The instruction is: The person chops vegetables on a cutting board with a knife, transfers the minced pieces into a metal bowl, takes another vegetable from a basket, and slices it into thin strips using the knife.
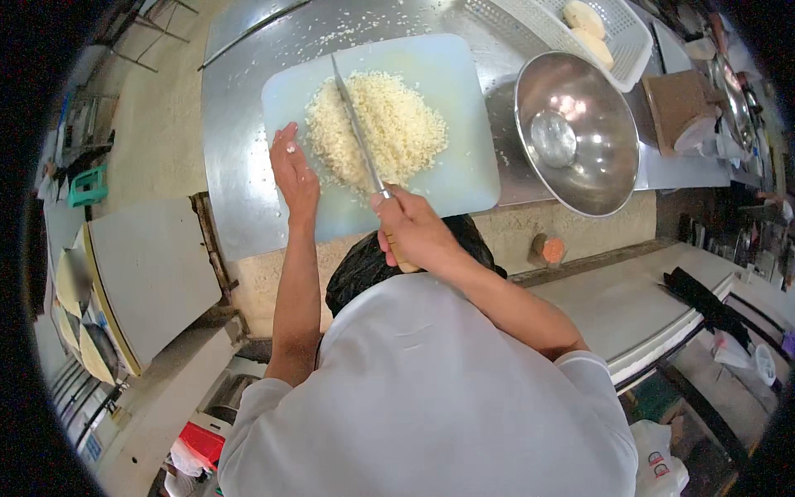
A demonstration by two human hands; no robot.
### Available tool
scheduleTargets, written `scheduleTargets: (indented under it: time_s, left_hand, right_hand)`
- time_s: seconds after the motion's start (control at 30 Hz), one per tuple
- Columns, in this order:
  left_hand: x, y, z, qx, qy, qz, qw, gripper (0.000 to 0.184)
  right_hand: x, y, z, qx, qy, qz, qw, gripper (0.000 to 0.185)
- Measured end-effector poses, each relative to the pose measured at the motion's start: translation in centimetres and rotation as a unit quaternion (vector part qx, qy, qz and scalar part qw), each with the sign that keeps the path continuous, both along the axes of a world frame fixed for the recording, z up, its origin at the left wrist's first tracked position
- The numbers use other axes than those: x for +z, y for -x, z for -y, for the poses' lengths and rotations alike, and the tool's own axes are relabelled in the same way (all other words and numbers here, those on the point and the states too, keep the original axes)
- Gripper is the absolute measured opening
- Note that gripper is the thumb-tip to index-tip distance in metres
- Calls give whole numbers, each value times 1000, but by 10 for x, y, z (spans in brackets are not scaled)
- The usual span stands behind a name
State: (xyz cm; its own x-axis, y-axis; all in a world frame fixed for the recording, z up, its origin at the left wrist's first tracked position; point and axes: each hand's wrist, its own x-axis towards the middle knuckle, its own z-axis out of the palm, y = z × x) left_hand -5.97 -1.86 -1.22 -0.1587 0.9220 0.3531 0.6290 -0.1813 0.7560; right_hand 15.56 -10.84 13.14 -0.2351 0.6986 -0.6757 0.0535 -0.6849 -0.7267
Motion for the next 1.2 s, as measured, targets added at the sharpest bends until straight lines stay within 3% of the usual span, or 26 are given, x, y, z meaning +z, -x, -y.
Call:
scheduleTargets:
  time_s: [0.07, 0.27, 0.33, 0.47, 0.5, 0.6, 0.73, 0.8, 0.87, 0.97, 1.07, 1.13, 1.2]
  left_hand:
    - [-1, 3, 0, -9, 9, -23, 1000, 51]
    - [-5, 1, -55, -89, 19, -131, 987, 52]
    - [-8, -18, -83, -143, 17, -93, 985, 51]
    - [6, -52, -114, -259, 68, -34, 963, 46]
    - [8, -62, -115, -263, 40, -25, 964, 40]
    - [36, -77, -111, -323, 181, -31, 928, 34]
    - [64, -85, -70, -353, 75, -153, 920, 26]
    - [70, -78, -46, -321, -11, -127, 939, 26]
    - [70, -67, -27, -282, -73, -93, 952, 26]
    - [55, -36, -5, -163, -45, -76, 983, 34]
    - [13, -13, 11, -52, 27, -109, 992, 47]
    - [-3, -10, 16, -21, 45, -140, 989, 51]
    - [2, -12, 18, -21, 35, -75, 996, 53]
  right_hand:
    - [-43, 7, 7, -2, -73, 5, 997, 43]
    - [-17, -23, 9, -72, -45, -37, 996, 47]
    - [-29, -40, 27, -100, -100, -18, 990, 62]
    - [-38, -88, 40, -131, -120, 93, 980, 61]
    - [-39, -97, 37, -122, -128, 116, 977, 62]
    - [-40, -114, 17, -77, -147, 199, 966, 63]
    - [-34, -89, -13, 14, -202, 258, 945, 65]
    - [-18, -76, -19, 42, -175, 235, 955, 64]
    - [37, -65, -23, 68, -88, 199, 974, 63]
    - [17, -43, -11, -3, -63, 84, 994, 59]
    - [-32, -38, -16, 38, -65, 59, 995, 57]
    - [1, -34, -24, 39, -58, 78, 995, 59]
    - [18, -25, -16, 17, -42, 75, 996, 62]
